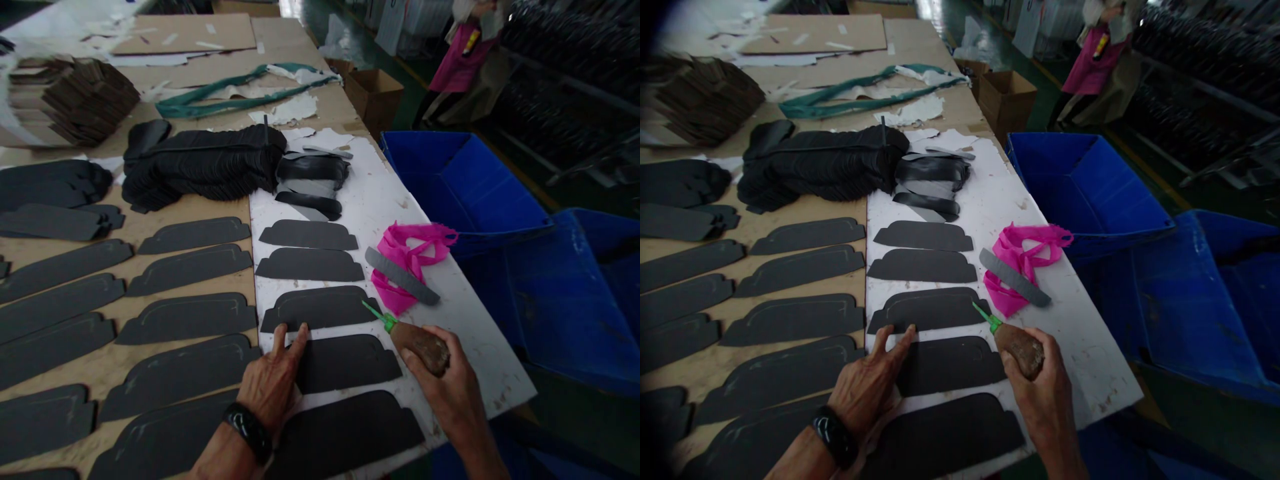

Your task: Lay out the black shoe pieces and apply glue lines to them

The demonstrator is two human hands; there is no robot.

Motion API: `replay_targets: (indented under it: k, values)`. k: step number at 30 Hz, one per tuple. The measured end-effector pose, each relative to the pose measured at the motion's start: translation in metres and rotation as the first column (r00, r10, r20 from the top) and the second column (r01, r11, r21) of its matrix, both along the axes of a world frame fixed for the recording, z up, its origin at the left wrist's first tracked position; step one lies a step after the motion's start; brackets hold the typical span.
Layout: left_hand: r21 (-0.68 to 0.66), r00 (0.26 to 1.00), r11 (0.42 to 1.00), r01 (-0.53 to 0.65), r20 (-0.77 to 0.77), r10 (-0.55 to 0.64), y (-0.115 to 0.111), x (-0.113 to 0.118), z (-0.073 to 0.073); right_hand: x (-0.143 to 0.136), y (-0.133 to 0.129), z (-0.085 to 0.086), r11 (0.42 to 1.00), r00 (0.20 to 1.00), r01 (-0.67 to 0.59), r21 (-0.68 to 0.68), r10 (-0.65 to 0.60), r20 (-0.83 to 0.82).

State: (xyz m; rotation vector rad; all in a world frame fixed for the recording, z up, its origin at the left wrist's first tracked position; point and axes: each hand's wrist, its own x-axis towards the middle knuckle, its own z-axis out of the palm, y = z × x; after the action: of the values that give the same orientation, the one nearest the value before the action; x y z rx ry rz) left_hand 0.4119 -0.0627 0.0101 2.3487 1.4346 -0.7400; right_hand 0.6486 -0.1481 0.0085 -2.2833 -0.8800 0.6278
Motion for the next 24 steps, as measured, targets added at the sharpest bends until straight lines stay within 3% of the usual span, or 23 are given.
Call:
replay_targets:
  k: [4,7,10,13,20,24]
  values:
    - [-0.016,1.000,1.000,0.010,-0.007,-0.010,0.005,0.001,0.006,0.000,0.004,-0.002,0.999,0.995,0.021,0.050,-0.016,-0.096]
    - [0.002,1.000,1.000,0.022,-0.005,-0.022,0.005,0.001,0.007,-0.001,0.006,-0.005,0.989,0.951,0.107,0.099,-0.072,-0.301]
    - [0.019,1.000,1.000,0.024,-0.002,-0.024,0.003,0.000,0.005,-0.002,0.005,-0.006,0.954,0.782,0.273,0.122,-0.147,-0.605]
    - [0.035,1.000,0.999,0.019,0.013,-0.019,0.001,-0.001,0.001,-0.001,0.002,-0.007,0.920,0.604,0.373,0.121,-0.142,-0.784]
    - [0.043,1.000,0.999,0.008,0.021,-0.009,0.004,0.000,0.004,0.012,-0.005,-0.008,0.880,0.297,0.476,0.016,-0.144,-0.944]
    - [0.051,0.999,0.999,0.000,0.053,-0.003,0.007,-0.003,0.006,0.012,-0.002,-0.004,0.846,0.168,0.532,-0.031,-0.141,-0.976]
